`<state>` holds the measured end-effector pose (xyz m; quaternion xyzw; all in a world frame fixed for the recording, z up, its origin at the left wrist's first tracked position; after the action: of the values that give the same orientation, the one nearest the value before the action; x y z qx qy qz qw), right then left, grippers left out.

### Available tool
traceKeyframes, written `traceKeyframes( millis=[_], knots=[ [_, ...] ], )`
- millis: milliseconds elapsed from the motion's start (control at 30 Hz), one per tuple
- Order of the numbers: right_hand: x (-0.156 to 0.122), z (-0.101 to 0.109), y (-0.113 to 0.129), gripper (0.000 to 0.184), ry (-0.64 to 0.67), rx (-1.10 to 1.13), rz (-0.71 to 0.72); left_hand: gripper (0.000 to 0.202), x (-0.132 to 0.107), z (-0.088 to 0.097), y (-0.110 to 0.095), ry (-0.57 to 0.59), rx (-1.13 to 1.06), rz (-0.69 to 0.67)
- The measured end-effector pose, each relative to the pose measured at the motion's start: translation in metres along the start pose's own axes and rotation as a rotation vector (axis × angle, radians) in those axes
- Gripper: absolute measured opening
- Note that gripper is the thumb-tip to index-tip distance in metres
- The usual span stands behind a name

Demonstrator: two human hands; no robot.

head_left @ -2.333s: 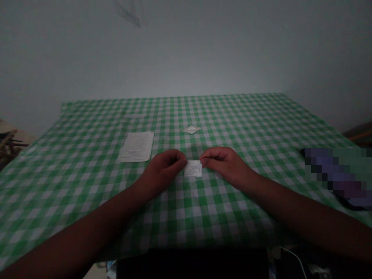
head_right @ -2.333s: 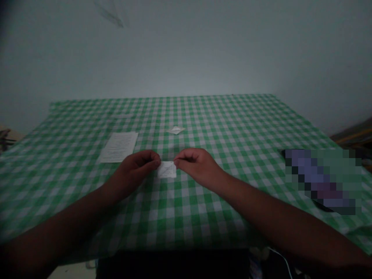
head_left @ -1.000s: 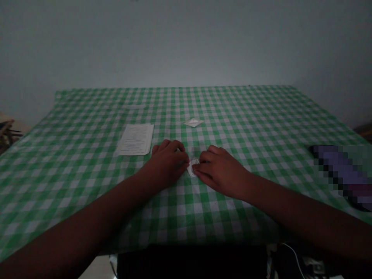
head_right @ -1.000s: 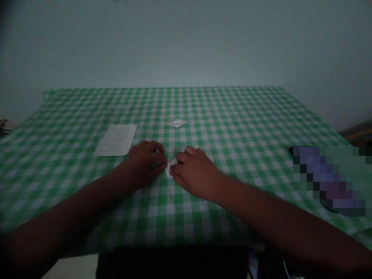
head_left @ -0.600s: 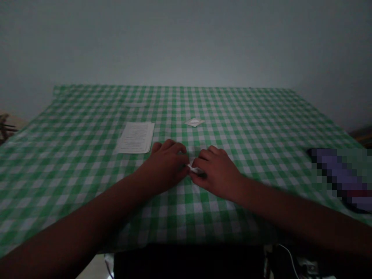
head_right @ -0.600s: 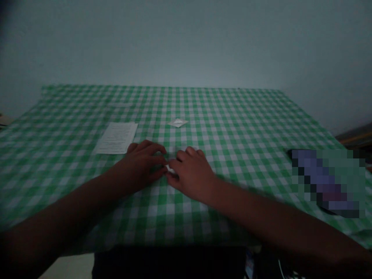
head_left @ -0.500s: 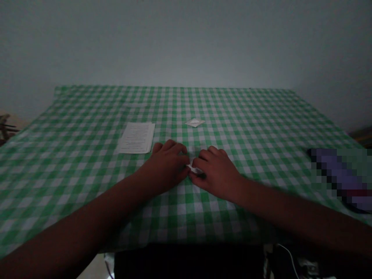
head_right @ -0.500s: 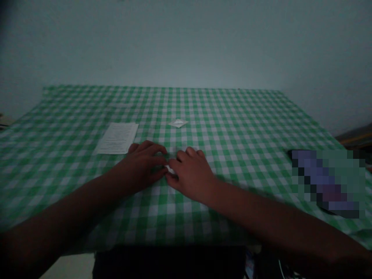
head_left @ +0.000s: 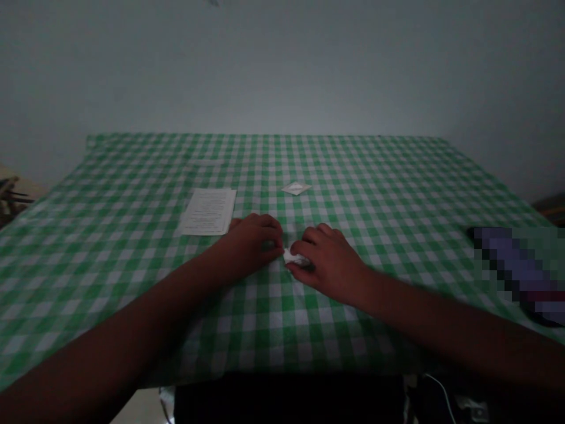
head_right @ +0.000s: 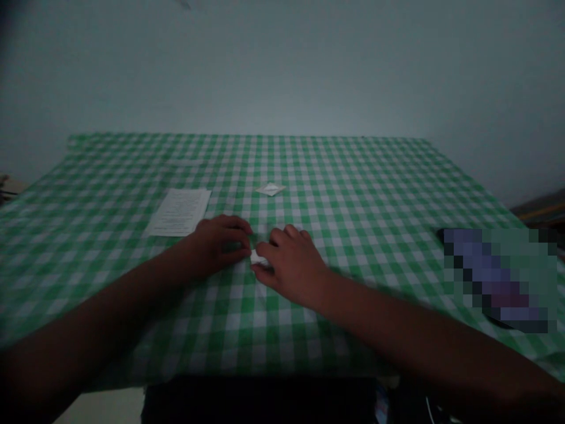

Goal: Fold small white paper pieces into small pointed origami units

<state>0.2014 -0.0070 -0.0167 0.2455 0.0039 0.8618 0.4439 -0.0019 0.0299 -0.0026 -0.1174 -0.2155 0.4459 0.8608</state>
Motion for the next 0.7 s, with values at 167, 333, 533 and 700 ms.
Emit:
traceKeyframes(
  millis=[167,333,533,700],
  knots=[
    [-0.001,0.0,0.0,0.032,-0.014,0.031,0.011,0.01,0.004,0.003,0.0,0.012,-0.012,0.055],
    [-0.001,0.001,-0.001,0.033,0.01,0.036,0.028,0.009,0.006,0.007,0.003,0.037,-0.041,0.071],
    [-0.002,0.001,-0.002,0.031,-0.017,0.062,-0.015,0.014,0.002,0.017,0.004,0.065,-0.005,-0.037],
    [-0.002,-0.002,-0.004,0.029,-0.089,0.099,-0.065,0.033,-0.004,0.022,-0.003,0.151,0.132,-0.127]
  ],
)
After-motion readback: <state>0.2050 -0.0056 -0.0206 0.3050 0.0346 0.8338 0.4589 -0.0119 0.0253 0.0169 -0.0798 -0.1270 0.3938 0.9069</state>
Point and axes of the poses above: each hand's wrist, its own x-axis towards the middle knuckle, its own z-axis out of the back of the hand, y = z × x, the point moved 1 cm from there along x, towards the middle knuckle, and after that the axes turned 15 degrees about -y, right-handed, at the moved point
